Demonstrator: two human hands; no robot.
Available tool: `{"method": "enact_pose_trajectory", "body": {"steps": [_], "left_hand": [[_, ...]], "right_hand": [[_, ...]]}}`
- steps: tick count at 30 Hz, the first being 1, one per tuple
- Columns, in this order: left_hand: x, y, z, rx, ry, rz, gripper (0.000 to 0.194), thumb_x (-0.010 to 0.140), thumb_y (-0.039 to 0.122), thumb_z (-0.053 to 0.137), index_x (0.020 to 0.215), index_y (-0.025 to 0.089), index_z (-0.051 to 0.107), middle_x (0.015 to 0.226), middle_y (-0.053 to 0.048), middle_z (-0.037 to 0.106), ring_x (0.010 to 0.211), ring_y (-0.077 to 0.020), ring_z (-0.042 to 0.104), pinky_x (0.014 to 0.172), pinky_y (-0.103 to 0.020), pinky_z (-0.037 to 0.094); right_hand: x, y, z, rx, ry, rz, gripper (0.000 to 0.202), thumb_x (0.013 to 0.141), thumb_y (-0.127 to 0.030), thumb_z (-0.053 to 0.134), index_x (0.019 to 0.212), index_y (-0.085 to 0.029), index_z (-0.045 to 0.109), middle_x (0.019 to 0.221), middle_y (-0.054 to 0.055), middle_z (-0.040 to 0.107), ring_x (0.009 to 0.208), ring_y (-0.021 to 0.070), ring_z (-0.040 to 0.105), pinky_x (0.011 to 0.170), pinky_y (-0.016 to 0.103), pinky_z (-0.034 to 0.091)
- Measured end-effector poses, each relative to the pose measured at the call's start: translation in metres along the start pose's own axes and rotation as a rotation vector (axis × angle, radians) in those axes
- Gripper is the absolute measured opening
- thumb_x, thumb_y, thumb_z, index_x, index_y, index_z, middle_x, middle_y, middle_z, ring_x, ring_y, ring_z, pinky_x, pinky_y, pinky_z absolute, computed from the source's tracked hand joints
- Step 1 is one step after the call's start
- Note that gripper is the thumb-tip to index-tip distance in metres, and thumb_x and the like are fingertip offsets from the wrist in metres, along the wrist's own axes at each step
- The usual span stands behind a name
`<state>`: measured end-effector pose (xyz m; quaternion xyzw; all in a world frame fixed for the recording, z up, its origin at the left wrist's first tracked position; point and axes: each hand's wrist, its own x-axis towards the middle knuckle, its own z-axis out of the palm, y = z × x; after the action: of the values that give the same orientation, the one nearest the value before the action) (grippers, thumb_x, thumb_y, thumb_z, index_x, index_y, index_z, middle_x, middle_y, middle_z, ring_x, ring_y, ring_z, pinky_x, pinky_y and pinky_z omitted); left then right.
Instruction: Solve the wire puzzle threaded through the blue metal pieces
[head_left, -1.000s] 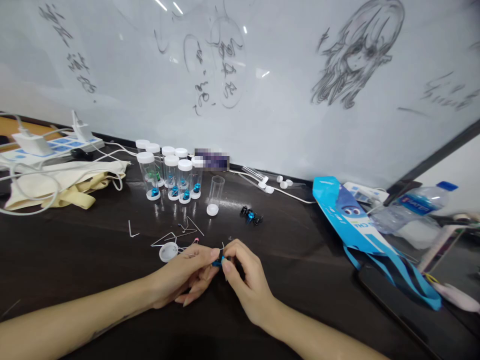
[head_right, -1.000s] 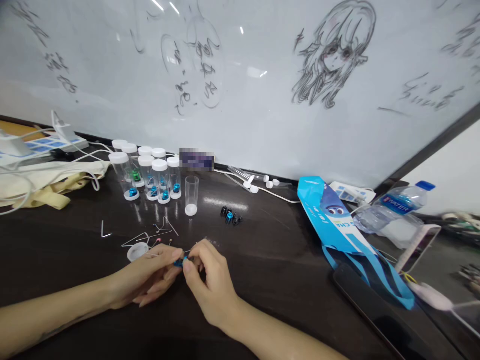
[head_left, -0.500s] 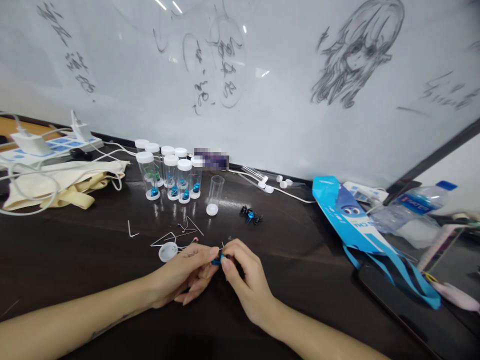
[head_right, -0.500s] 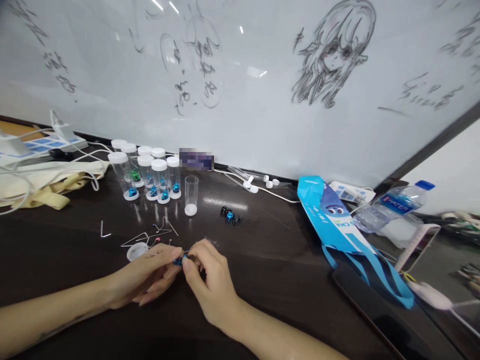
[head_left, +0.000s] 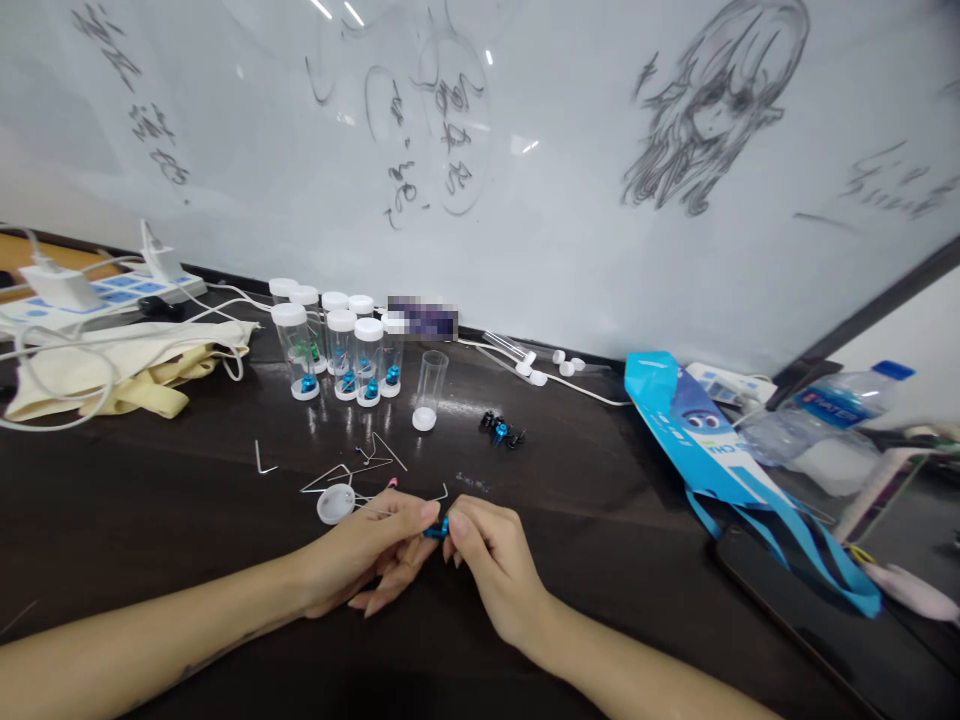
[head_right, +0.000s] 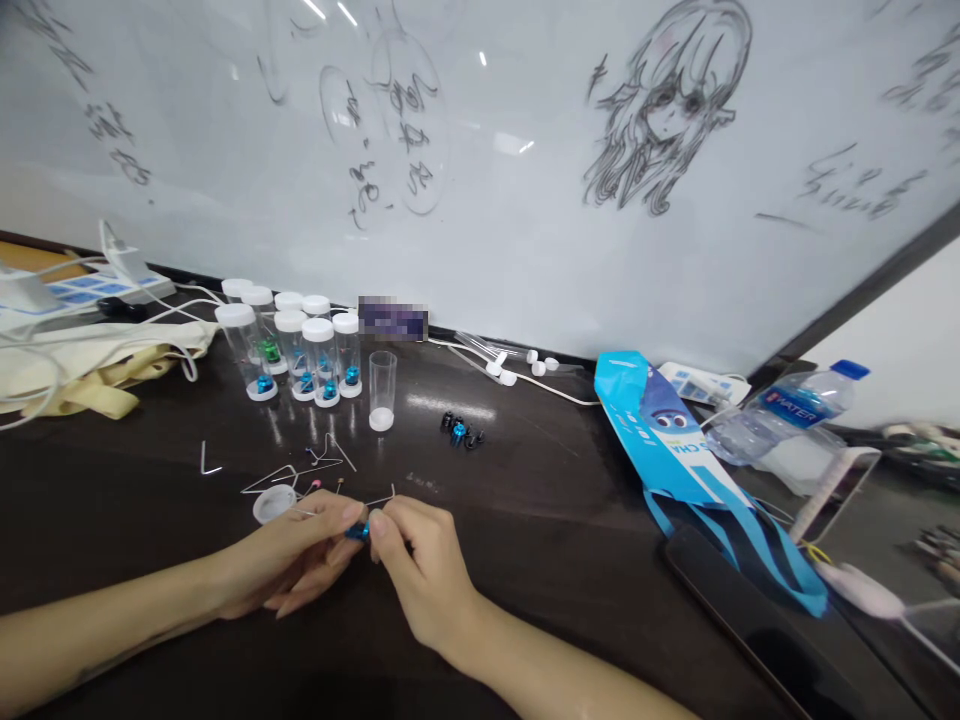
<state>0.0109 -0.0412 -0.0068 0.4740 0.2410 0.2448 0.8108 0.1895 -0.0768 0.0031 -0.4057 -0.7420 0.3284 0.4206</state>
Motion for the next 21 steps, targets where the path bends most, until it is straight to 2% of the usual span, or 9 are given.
{"method": "enact_pose_trajectory", "body": {"steps": [3, 7, 11, 13, 17, 21], "left_hand": [[0.0002, 0.0007, 0.0003, -0.01, 0.016, 0.004, 0.049, 0.089, 0.057, 0.053, 0.06, 0.018, 0.048, 0.037, 0.008, 0.04, 0.025, -0.0045, 0.03, 0.024, -0.014, 0.018], [0.0008, 0.0016, 0.0, -0.028, 0.036, 0.016, 0.051, 0.092, 0.053, 0.049, 0.057, 0.017, 0.048, 0.036, 0.007, 0.039, 0.024, -0.0051, 0.033, 0.024, -0.014, 0.019], [0.0012, 0.0011, -0.0011, -0.025, 0.029, 0.012, 0.051, 0.093, 0.053, 0.048, 0.057, 0.017, 0.048, 0.036, 0.007, 0.039, 0.024, -0.0052, 0.032, 0.023, -0.014, 0.018], [0.0009, 0.0006, -0.0011, -0.022, 0.019, 0.01, 0.05, 0.092, 0.054, 0.05, 0.058, 0.018, 0.048, 0.037, 0.007, 0.039, 0.024, -0.0051, 0.032, 0.024, -0.014, 0.018], [0.0001, 0.0001, -0.0003, -0.01, -0.009, 0.013, 0.049, 0.088, 0.057, 0.055, 0.06, 0.018, 0.048, 0.038, 0.007, 0.041, 0.025, -0.0046, 0.03, 0.023, -0.014, 0.017], [-0.0002, 0.0003, -0.0003, 0.002, -0.017, 0.002, 0.048, 0.089, 0.057, 0.054, 0.06, 0.018, 0.048, 0.037, 0.007, 0.042, 0.025, -0.0047, 0.03, 0.023, -0.014, 0.017]], "right_hand": [[0.0006, -0.0015, -0.0001, -0.025, 0.022, -0.012, 0.037, 0.102, -0.033, 0.04, 0.07, -0.019, 0.051, 0.067, -0.001, 0.049, 0.064, 0.0139, 0.048, 0.062, 0.027, 0.037], [0.001, -0.0055, -0.0004, -0.057, 0.042, -0.017, 0.015, 0.099, -0.027, 0.046, 0.089, -0.02, 0.056, 0.081, 0.001, 0.053, 0.071, 0.0151, 0.05, 0.067, 0.028, 0.04], [0.0008, -0.0063, -0.0004, -0.047, 0.068, -0.024, 0.008, 0.097, -0.025, 0.049, 0.096, -0.02, 0.055, 0.086, 0.002, 0.052, 0.071, 0.0148, 0.05, 0.066, 0.028, 0.041], [0.0007, -0.0049, -0.0003, -0.044, 0.054, -0.029, 0.011, 0.098, -0.026, 0.048, 0.091, -0.02, 0.055, 0.082, 0.001, 0.052, 0.07, 0.0147, 0.049, 0.065, 0.028, 0.04], [0.0006, -0.0014, -0.0002, -0.017, 0.006, -0.019, 0.035, 0.102, -0.032, 0.041, 0.071, -0.02, 0.05, 0.068, -0.001, 0.049, 0.065, 0.0145, 0.048, 0.063, 0.028, 0.037], [0.0007, -0.0017, -0.0004, 0.018, 0.0, -0.019, 0.04, 0.103, -0.033, 0.038, 0.067, -0.019, 0.049, 0.066, -0.001, 0.049, 0.063, 0.0141, 0.049, 0.061, 0.028, 0.036]]}}
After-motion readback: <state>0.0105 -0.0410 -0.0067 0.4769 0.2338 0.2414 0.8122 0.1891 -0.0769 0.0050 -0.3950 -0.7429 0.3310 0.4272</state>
